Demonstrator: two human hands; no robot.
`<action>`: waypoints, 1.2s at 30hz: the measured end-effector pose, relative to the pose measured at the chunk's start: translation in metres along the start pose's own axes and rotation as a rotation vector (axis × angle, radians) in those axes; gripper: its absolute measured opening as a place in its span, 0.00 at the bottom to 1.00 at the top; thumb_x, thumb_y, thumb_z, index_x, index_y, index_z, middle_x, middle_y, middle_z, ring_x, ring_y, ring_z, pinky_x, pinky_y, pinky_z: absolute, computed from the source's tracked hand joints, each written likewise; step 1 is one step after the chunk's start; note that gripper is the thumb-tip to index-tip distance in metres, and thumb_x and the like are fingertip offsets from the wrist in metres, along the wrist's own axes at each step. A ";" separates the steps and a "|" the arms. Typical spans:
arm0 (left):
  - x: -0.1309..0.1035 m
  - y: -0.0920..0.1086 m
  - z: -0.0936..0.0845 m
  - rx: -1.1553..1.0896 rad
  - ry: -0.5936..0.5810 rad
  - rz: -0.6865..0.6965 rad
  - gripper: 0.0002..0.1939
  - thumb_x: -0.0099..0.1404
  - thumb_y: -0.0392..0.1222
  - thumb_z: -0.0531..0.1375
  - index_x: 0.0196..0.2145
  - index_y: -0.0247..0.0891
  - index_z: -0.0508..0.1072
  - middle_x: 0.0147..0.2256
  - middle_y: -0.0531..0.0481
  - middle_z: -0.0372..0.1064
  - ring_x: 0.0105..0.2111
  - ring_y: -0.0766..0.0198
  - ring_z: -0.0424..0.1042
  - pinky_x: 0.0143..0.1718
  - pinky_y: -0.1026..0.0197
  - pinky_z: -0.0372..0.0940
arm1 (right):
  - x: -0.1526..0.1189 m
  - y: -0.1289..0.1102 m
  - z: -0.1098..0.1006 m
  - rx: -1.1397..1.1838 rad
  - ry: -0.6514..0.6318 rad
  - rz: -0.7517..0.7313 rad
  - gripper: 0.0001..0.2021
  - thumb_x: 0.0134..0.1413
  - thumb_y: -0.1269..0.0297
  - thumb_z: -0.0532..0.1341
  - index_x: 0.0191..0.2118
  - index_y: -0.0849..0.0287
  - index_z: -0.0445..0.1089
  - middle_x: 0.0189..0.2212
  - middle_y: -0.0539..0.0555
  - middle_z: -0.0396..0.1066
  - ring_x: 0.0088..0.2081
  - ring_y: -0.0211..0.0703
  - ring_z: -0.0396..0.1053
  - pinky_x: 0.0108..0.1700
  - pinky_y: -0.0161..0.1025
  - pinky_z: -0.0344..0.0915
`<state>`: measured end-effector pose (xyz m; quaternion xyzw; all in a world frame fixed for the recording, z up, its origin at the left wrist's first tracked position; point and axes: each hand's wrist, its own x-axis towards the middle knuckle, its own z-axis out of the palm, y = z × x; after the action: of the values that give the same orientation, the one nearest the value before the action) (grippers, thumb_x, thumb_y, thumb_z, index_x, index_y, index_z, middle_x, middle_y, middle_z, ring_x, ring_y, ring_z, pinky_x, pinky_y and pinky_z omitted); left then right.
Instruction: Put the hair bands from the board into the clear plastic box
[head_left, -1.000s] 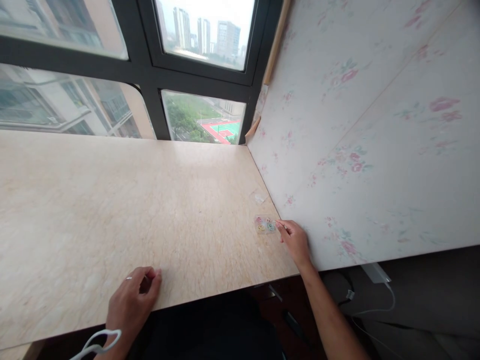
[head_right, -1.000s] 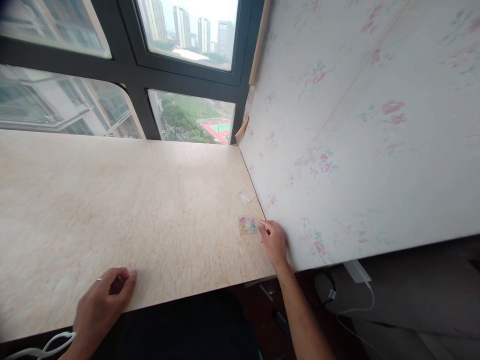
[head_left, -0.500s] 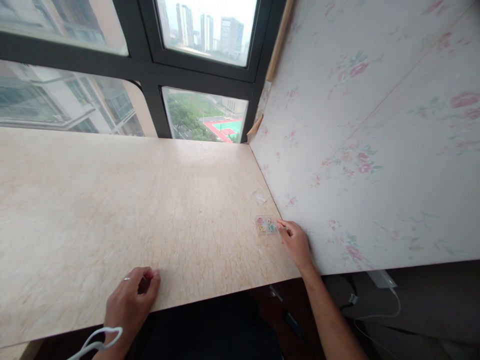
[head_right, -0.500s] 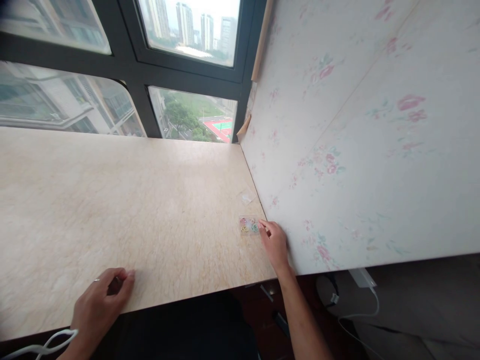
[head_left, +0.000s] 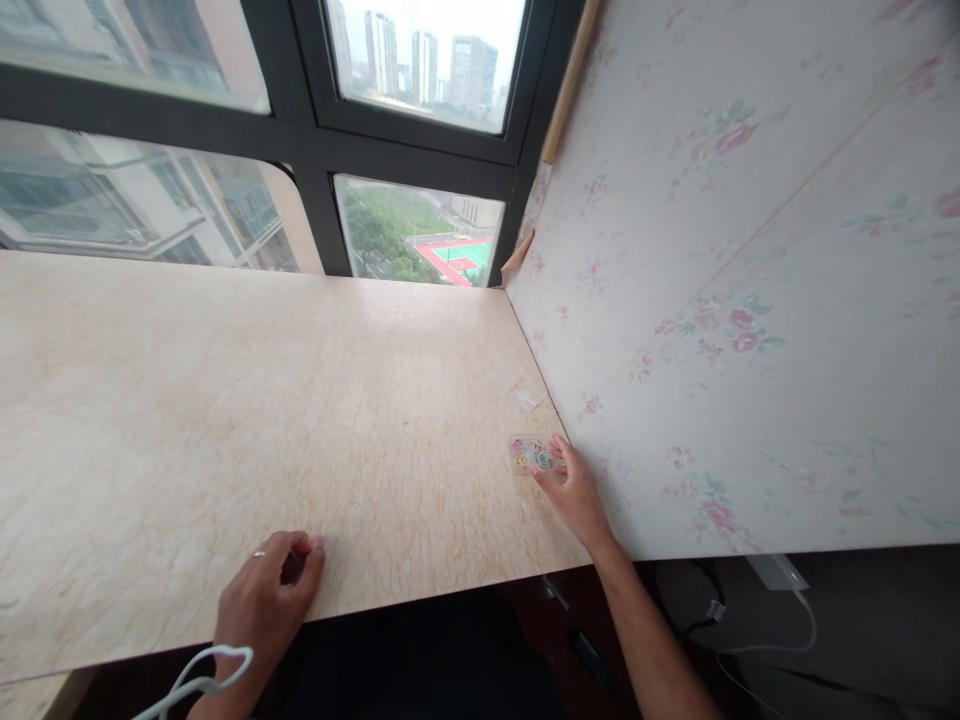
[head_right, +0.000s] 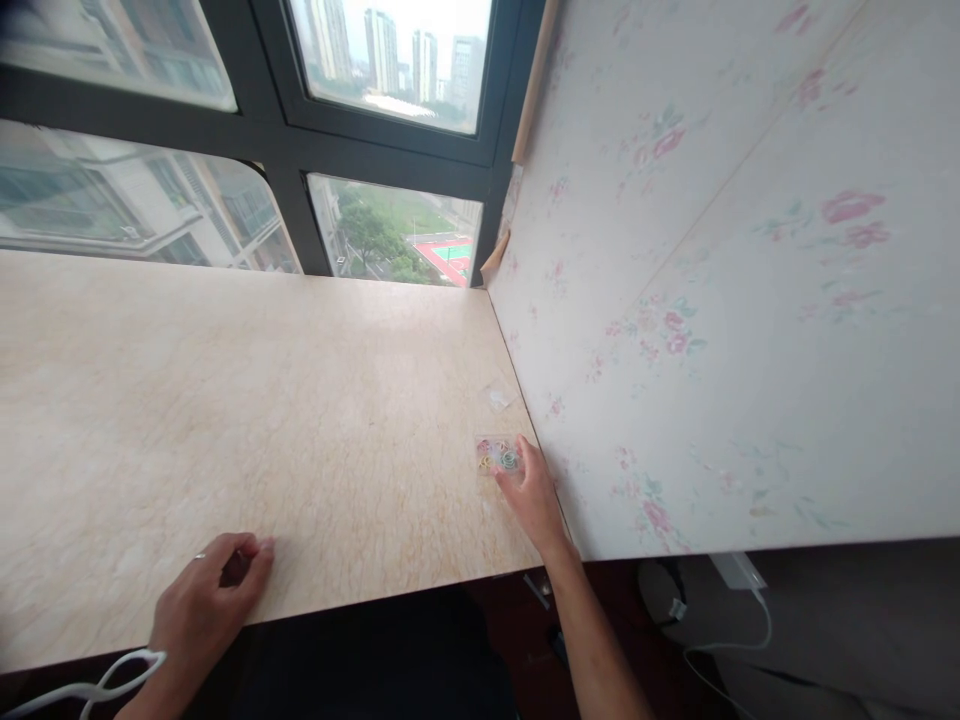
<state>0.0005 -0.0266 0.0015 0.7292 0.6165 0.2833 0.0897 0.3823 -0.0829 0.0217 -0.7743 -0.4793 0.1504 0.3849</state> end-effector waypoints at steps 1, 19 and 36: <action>0.000 -0.001 0.000 0.002 -0.004 0.002 0.13 0.61 0.52 0.53 0.25 0.41 0.65 0.21 0.53 0.64 0.22 0.64 0.65 0.25 0.63 0.57 | 0.000 -0.003 0.001 0.009 -0.012 -0.006 0.30 0.53 0.56 0.61 0.60 0.56 0.57 0.55 0.61 0.63 0.56 0.52 0.62 0.54 0.53 0.62; 0.000 0.000 0.001 0.012 0.012 0.004 0.13 0.61 0.51 0.53 0.25 0.40 0.65 0.21 0.54 0.64 0.22 0.65 0.65 0.26 0.63 0.58 | 0.039 -0.013 0.001 0.087 -0.107 -0.188 0.27 0.54 0.57 0.59 0.60 0.55 0.58 0.54 0.60 0.65 0.53 0.49 0.65 0.49 0.49 0.66; -0.002 0.007 -0.001 0.000 0.094 0.028 0.13 0.63 0.49 0.52 0.26 0.40 0.64 0.22 0.53 0.66 0.23 0.64 0.66 0.27 0.63 0.58 | 0.136 -0.025 0.027 -0.094 -0.024 -0.114 0.39 0.38 0.54 0.68 0.57 0.66 0.59 0.51 0.69 0.68 0.54 0.58 0.65 0.55 0.54 0.58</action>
<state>0.0056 -0.0300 0.0045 0.7236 0.6097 0.3186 0.0567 0.4176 0.0524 0.0410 -0.7611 -0.5337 0.1151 0.3502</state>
